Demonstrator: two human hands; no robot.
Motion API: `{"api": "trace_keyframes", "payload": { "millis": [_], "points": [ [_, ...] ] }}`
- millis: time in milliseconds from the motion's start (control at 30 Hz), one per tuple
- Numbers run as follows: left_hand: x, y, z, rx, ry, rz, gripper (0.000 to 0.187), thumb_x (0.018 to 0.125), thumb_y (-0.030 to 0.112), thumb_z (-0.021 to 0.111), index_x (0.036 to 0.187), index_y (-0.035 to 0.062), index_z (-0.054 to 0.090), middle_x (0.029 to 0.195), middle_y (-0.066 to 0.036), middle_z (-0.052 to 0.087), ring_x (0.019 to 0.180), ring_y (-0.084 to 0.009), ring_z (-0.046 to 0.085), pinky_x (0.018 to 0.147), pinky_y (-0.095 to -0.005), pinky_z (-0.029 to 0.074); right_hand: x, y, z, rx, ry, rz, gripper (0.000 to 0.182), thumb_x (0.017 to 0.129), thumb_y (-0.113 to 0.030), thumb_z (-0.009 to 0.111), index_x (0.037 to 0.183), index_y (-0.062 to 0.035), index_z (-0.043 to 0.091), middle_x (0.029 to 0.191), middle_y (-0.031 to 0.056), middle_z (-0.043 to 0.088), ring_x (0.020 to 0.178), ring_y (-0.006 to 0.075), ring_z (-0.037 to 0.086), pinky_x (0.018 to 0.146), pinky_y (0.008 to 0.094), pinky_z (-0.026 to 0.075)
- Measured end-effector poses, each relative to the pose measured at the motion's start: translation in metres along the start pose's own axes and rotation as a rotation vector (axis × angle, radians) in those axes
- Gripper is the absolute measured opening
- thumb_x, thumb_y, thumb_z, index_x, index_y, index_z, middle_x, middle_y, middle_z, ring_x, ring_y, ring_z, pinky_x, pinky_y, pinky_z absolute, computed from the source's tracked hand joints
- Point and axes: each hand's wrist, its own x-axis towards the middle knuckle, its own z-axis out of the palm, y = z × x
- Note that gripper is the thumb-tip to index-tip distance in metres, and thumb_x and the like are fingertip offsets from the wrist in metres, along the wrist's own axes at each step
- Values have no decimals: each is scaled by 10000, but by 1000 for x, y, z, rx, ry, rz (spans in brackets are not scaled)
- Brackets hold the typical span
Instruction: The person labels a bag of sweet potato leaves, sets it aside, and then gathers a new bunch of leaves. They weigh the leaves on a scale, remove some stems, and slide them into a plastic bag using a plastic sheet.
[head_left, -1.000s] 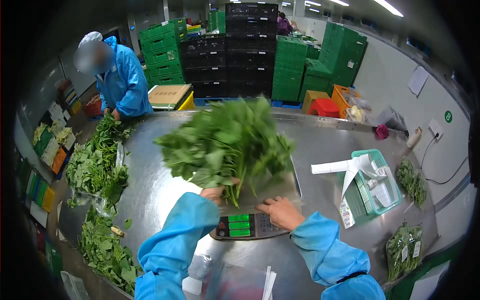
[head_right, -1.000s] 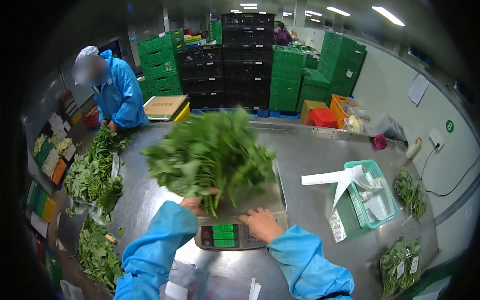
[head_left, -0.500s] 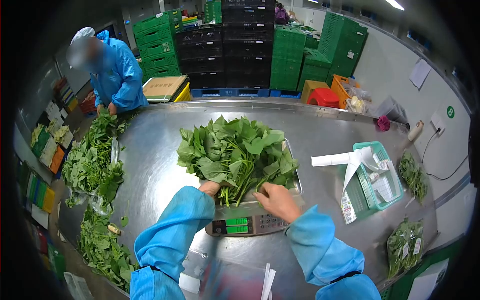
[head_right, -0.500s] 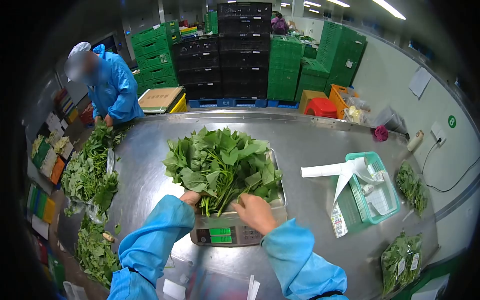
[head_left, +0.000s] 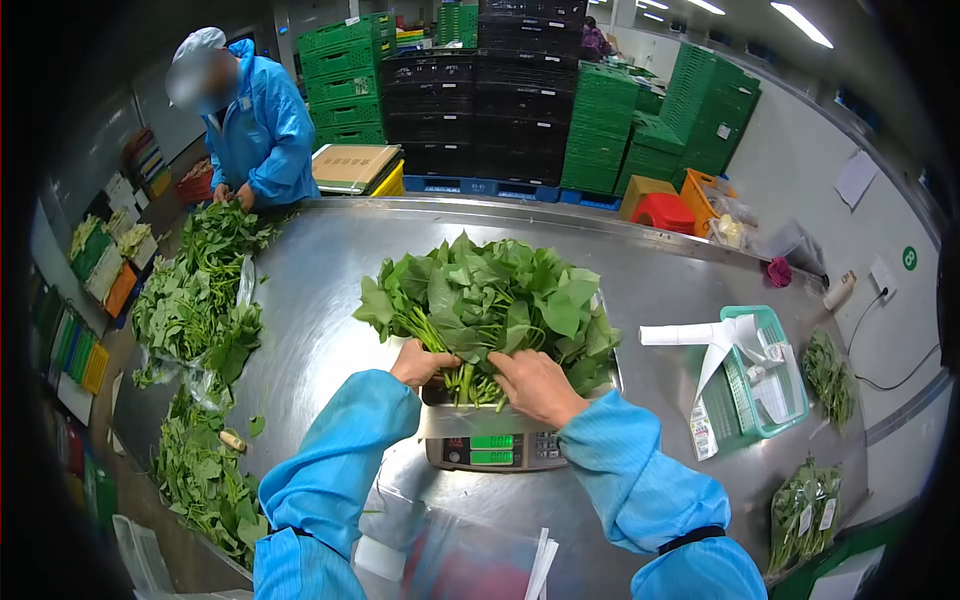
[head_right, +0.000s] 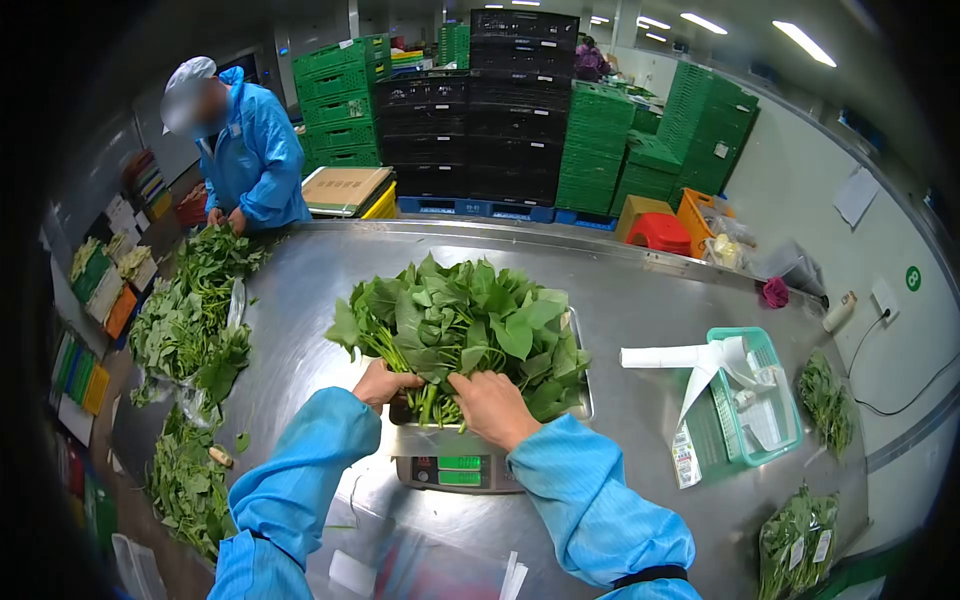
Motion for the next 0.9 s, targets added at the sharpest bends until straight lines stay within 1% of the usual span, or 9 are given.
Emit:
{"api": "trace_keyframes", "payload": {
  "millis": [167,300,367,500,633,700,767,800,900],
  "points": [
    [0,0,-8,51,91,-5,217,704,33,664,916,5,631,828,-57,644,664,-138,581,560,-262,464,13,-4,6,-33,128,-190,216,792,-130,566,1002,-80,577,799,100,539,789,277,533,707,380,412],
    [1,-6,-10,2,53,-33,301,732,25,653,1021,-24,582,917,-90,636,808,-163,585,754,-290,462,22,-14,-2,-92,186,-142,378,777,-143,589,1139,-55,522,986,151,561,887,284,542,753,385,419],
    [10,-16,0,-4,78,16,241,765,37,632,1002,13,599,875,-62,631,748,-141,578,672,-277,466,30,2,6,-63,127,76,512,774,-147,601,1242,-31,430,1089,181,517,959,343,518,827,412,410],
    [20,-34,-2,-37,136,80,280,757,18,622,1030,2,560,863,-68,628,789,-147,575,727,-289,457,28,-4,-6,-80,75,114,570,766,-148,620,1278,-44,390,1115,191,507,957,353,531,817,422,431],
    [0,-11,-25,93,78,-26,217,738,0,544,953,26,558,746,-73,598,536,-158,550,450,-291,432,26,13,3,-17,138,178,614,748,-154,650,1286,-57,372,1136,193,501,952,370,541,804,428,451],
    [-9,-6,-27,170,95,-98,220,728,2,532,944,10,570,786,-81,613,641,-189,580,571,-311,465,25,15,6,-28,139,179,614,750,-155,647,1288,-52,369,1155,193,493,951,376,538,810,425,456],
    [-6,-23,-23,212,107,175,222,751,25,543,969,14,579,851,-64,616,730,-152,557,639,-288,440,25,15,10,-48,163,177,611,756,-155,639,1293,-55,366,1174,193,485,957,374,536,815,429,453],
    [4,-37,-22,297,94,163,278,758,34,556,1034,9,571,899,-70,612,823,-161,555,751,-296,429,25,15,12,-46,162,172,611,756,-155,639,1293,-55,366,1174,193,485,957,374,536,815,429,453],
    [-2,-22,5,478,152,154,320,758,169,617,1030,4,589,920,-114,631,843,-191,583,758,-308,443,29,17,16,-48,152,195,603,762,-152,631,1297,-59,369,1185,192,481,966,374,532,822,435,448]
  ]
}}
